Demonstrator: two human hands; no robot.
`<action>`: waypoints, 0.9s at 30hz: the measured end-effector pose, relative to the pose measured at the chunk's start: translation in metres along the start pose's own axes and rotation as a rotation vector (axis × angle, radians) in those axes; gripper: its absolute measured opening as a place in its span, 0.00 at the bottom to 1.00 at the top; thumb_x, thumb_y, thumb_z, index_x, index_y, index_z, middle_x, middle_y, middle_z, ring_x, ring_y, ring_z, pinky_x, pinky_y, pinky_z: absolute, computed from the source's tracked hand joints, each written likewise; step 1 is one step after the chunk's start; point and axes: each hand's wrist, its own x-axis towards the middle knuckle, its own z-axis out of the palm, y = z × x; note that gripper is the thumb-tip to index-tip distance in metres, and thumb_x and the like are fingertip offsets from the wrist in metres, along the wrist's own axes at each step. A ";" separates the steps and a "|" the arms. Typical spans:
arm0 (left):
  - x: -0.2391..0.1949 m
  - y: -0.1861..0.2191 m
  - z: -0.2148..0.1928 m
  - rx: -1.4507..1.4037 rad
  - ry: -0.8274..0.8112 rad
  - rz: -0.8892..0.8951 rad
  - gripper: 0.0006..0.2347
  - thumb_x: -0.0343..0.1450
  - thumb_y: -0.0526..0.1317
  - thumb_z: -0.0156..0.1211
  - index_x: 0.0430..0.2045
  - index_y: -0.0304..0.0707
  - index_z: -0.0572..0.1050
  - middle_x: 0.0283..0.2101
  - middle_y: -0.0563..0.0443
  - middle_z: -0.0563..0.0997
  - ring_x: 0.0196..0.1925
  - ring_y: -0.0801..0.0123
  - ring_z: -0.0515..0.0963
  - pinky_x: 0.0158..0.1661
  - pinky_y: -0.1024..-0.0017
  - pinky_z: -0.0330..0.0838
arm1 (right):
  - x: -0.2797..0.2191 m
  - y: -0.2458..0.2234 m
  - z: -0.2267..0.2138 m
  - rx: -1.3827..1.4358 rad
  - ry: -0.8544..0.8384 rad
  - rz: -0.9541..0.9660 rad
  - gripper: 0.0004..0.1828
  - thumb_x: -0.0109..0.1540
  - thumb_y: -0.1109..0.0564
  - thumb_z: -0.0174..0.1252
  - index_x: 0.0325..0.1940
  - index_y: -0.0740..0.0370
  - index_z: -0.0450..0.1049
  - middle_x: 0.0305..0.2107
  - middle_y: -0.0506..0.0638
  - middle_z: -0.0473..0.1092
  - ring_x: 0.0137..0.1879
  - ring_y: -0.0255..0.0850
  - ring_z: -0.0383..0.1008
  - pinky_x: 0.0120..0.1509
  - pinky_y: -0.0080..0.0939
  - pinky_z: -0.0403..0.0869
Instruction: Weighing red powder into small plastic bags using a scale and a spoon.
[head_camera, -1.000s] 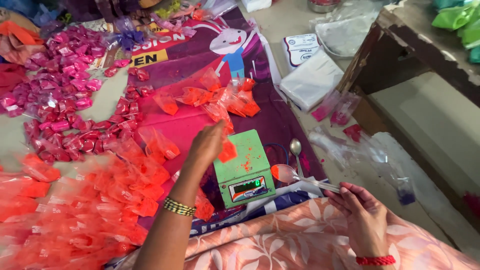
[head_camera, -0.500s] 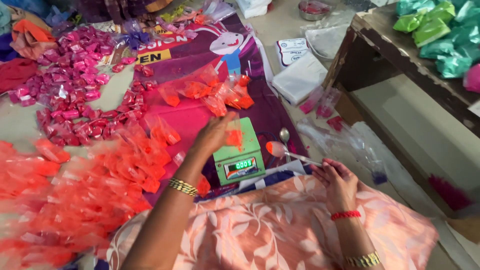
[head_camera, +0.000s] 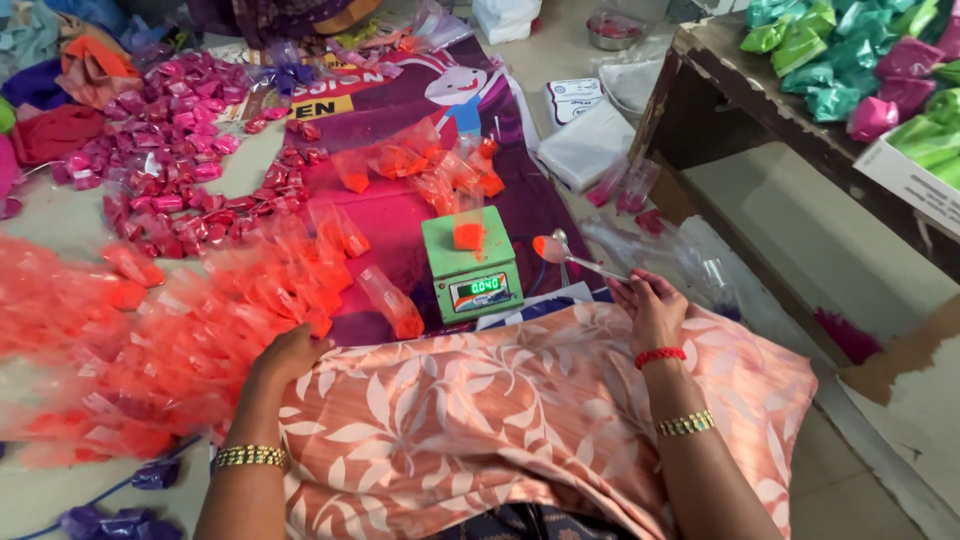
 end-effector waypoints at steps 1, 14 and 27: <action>0.002 0.004 -0.006 -0.001 0.003 0.003 0.26 0.72 0.57 0.59 0.57 0.35 0.73 0.57 0.32 0.81 0.62 0.46 0.80 0.59 0.56 0.74 | -0.003 -0.002 0.003 0.001 -0.001 -0.005 0.09 0.67 0.66 0.52 0.50 0.75 0.69 0.39 0.56 0.73 0.48 0.53 0.83 0.56 0.48 0.84; -0.047 0.042 -0.039 0.065 0.002 -0.100 0.31 0.72 0.58 0.53 0.72 0.55 0.59 0.76 0.54 0.60 0.77 0.59 0.59 0.71 0.49 0.54 | -0.031 -0.017 -0.009 -0.033 -0.031 -0.059 0.10 0.67 0.65 0.54 0.51 0.73 0.70 0.40 0.58 0.75 0.47 0.51 0.83 0.50 0.43 0.83; -0.123 0.059 -0.088 0.130 0.049 -0.134 0.29 0.71 0.53 0.54 0.70 0.53 0.62 0.74 0.47 0.63 0.73 0.52 0.66 0.68 0.54 0.62 | -0.069 -0.049 0.011 0.016 -0.065 -0.061 0.08 0.66 0.66 0.56 0.48 0.72 0.71 0.38 0.54 0.74 0.47 0.51 0.84 0.52 0.44 0.83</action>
